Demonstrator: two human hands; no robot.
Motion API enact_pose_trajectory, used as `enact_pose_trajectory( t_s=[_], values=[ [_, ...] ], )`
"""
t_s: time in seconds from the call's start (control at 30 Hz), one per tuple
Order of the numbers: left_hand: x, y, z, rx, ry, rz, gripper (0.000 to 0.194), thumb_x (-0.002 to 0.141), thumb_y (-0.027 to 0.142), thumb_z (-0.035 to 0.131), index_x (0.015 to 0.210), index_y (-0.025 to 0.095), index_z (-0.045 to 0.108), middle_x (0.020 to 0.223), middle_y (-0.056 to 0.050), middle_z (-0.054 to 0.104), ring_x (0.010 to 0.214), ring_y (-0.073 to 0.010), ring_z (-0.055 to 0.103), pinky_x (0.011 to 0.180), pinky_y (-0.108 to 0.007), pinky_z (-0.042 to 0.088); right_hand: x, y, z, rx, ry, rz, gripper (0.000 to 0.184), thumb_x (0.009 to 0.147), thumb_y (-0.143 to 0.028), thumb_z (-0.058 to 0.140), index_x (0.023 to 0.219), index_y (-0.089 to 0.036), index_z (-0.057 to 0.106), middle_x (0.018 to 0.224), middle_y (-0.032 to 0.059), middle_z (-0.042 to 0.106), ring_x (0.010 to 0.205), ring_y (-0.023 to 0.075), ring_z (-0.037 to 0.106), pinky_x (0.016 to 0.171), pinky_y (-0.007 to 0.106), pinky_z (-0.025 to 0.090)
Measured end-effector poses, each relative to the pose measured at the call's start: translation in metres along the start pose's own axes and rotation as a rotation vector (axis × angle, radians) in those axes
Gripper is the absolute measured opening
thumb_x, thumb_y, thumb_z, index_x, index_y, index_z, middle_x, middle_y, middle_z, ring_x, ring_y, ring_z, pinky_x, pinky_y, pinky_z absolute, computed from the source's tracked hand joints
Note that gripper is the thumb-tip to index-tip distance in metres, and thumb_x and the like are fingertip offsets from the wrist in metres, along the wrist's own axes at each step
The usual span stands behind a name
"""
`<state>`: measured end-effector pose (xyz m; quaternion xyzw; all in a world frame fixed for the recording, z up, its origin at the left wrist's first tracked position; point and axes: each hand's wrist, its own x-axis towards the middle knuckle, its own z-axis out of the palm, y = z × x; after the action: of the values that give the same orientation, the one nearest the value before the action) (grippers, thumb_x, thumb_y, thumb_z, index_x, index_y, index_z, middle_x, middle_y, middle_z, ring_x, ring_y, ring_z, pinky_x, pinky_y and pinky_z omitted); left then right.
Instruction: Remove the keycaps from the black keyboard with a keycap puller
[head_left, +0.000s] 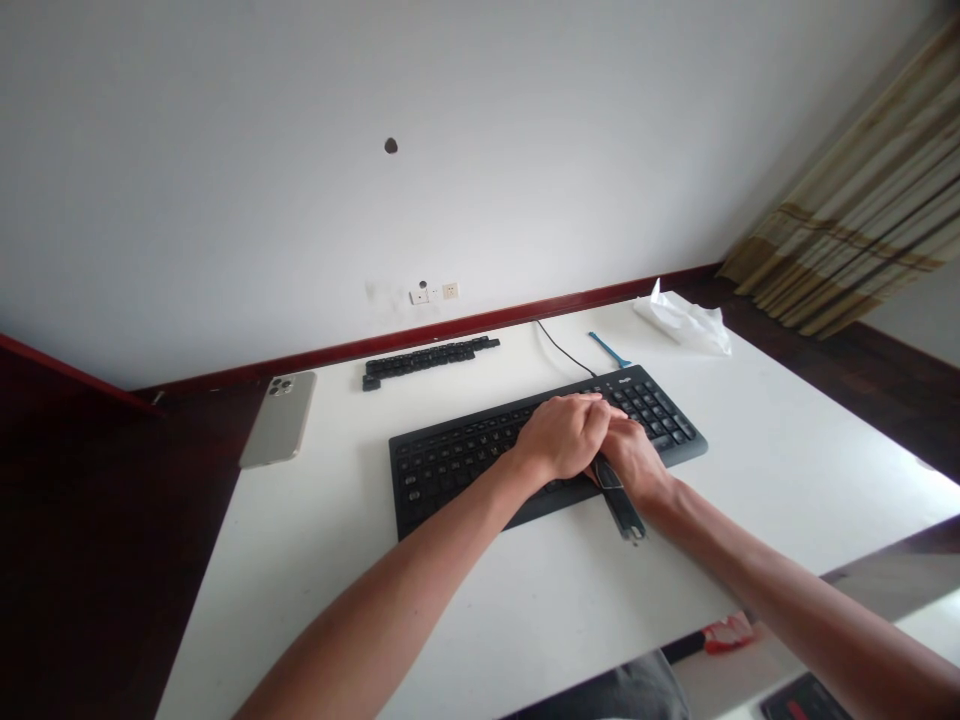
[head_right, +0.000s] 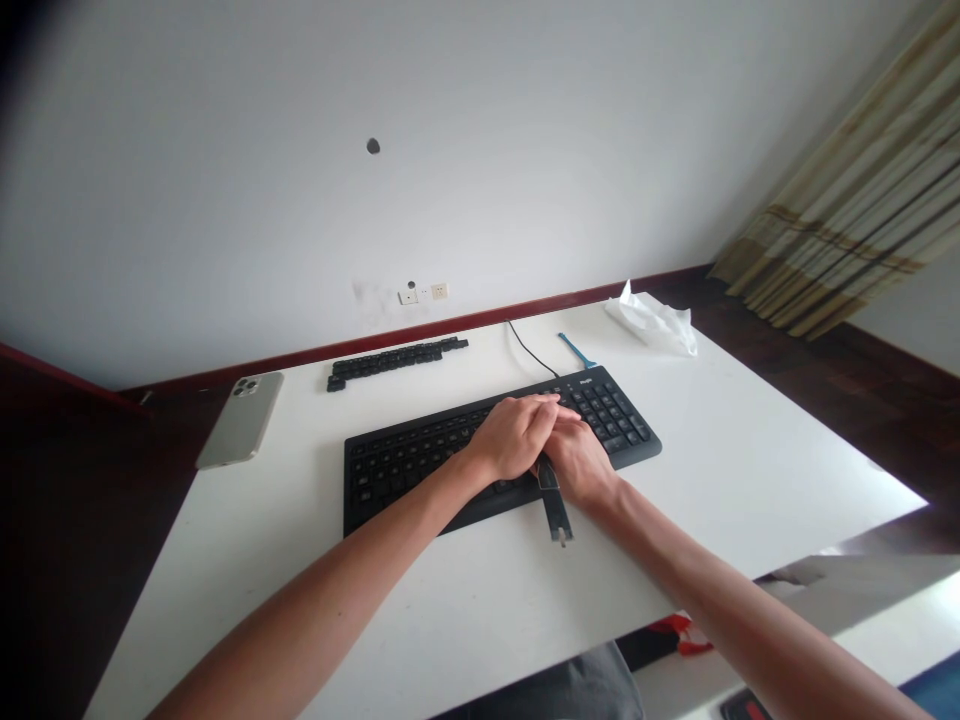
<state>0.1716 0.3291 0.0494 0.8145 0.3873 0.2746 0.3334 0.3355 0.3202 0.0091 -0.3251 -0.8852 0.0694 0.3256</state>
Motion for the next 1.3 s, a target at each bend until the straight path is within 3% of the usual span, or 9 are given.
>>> enact_pose_trajectory(
  t_s=[0.37, 0.87, 1.07, 1.2, 1.3],
  values=[
    [0.000, 0.000, -0.001, 0.012, -0.014, -0.022, 0.058, 0.108, 0.032, 0.022, 0.123, 0.022, 0.078, 0.132, -0.002, 0.074, 0.140, -0.0190, 0.057, 0.119, -0.033, 0.043, 0.001, 0.000, 0.000, -0.012, 0.012, -0.018, 0.029, 0.086, -0.015, 0.059, 0.058, -0.019, 0.067, 0.059, 0.0063, 0.070, 0.053, 0.0209, 0.065, 0.054, 0.031, 0.051],
    [0.000, -0.002, -0.001, -0.016, -0.015, -0.021, 0.058, 0.109, 0.034, 0.022, 0.120, 0.022, 0.078, 0.132, -0.002, 0.074, 0.139, -0.0197, 0.058, 0.118, -0.032, 0.043, -0.003, 0.000, 0.002, -0.003, 0.019, 0.009, 0.025, 0.084, -0.016, 0.061, 0.060, -0.020, 0.066, 0.060, 0.0059, 0.069, 0.059, 0.0219, 0.066, 0.057, 0.031, 0.051],
    [0.000, -0.003, -0.003, -0.049, -0.009, -0.052, 0.056, 0.109, 0.035, 0.025, 0.115, 0.023, 0.079, 0.127, -0.001, 0.076, 0.120, -0.0212, 0.070, 0.108, -0.030, 0.051, -0.004, -0.009, -0.003, 0.074, 0.047, -0.008, 0.025, 0.085, -0.008, 0.057, 0.063, -0.020, 0.063, 0.067, 0.0048, 0.066, 0.067, 0.0194, 0.063, 0.066, 0.030, 0.051],
    [0.000, -0.003, -0.004, -0.059, -0.004, -0.066, 0.058, 0.110, 0.038, 0.023, 0.113, 0.022, 0.079, 0.115, -0.003, 0.080, 0.109, -0.0209, 0.073, 0.101, -0.030, 0.054, -0.003, -0.009, -0.002, 0.077, 0.027, 0.037, 0.022, 0.084, -0.010, 0.058, 0.065, -0.019, 0.063, 0.065, 0.0039, 0.065, 0.062, 0.0181, 0.059, 0.062, 0.028, 0.048],
    [0.001, -0.005, -0.003, -0.085, -0.010, -0.052, 0.057, 0.111, 0.039, 0.024, 0.115, 0.021, 0.078, 0.117, -0.003, 0.079, 0.113, -0.0207, 0.073, 0.105, -0.031, 0.052, -0.001, -0.009, -0.002, 0.064, 0.006, 0.047, 0.024, 0.087, -0.011, 0.057, 0.064, -0.019, 0.061, 0.063, 0.0030, 0.062, 0.058, 0.0162, 0.055, 0.059, 0.027, 0.045]
  ],
)
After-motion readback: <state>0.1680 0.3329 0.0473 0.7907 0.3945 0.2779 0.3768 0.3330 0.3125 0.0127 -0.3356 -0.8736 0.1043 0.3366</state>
